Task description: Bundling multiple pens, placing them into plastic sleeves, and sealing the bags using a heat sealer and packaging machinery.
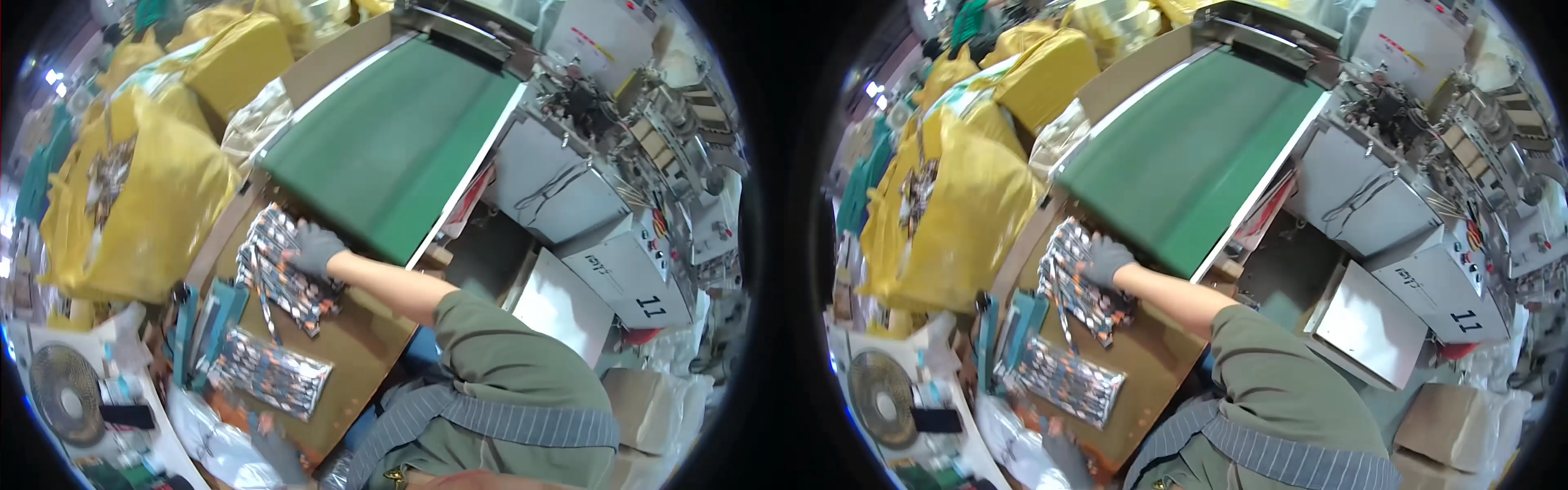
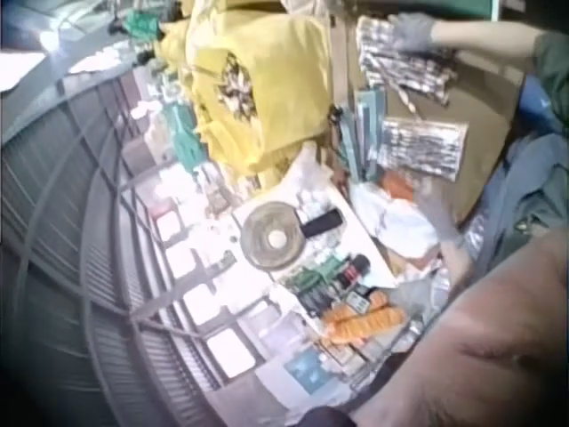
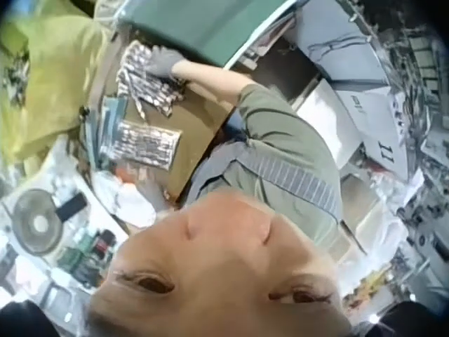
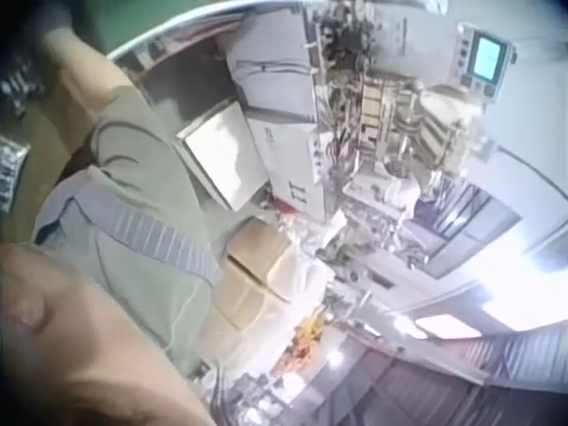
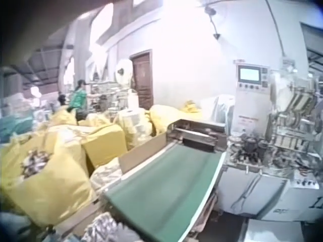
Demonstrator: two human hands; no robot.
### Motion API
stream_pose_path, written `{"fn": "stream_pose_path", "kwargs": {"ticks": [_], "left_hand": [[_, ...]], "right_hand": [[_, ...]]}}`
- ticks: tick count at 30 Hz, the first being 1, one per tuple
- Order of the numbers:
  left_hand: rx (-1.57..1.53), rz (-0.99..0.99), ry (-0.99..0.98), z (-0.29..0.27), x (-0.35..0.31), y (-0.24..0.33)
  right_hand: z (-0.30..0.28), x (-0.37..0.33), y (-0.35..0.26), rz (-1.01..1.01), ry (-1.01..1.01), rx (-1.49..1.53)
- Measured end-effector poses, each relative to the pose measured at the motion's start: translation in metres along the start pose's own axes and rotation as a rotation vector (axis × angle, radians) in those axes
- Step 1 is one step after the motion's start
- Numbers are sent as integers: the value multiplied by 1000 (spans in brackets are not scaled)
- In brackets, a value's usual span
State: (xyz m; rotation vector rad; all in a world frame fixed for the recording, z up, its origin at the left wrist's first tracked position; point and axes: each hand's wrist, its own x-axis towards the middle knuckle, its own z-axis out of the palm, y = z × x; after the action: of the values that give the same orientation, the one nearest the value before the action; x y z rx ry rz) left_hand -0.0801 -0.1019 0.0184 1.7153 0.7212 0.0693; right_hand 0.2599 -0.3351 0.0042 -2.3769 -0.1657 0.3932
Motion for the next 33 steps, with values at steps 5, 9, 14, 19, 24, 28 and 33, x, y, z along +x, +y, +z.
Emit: {"fn": "stream_pose_path", "kwargs": {"ticks": [5, 9, 14, 19, 24, 28, 33], "left_hand": [[1071, 504, -8, 109, 102, 105], [740, 763, -148, 169, 120, 214], [691, 580, -205, 313, 165, 270], [1051, 230, -83, 466, 181, 285], [1071, -136, 52, 514, 177, 308], [1030, -228, 31, 531, 181, 312], [875, -323, 11, 550, 187, 328]], "right_hand": [[-124, -23, -43, -430, 37, 35], [-329, -65, -22, -448, 351, -273], [-645, -101, 21, -98, 950, -605], [-933, -153, 118, 213, 1457, -766], [-1028, -167, 161, 331, 1399, -845], [-1062, -143, 221, 372, 1331, -828], [-1094, -121, 277, 291, 1231, -820]]}}
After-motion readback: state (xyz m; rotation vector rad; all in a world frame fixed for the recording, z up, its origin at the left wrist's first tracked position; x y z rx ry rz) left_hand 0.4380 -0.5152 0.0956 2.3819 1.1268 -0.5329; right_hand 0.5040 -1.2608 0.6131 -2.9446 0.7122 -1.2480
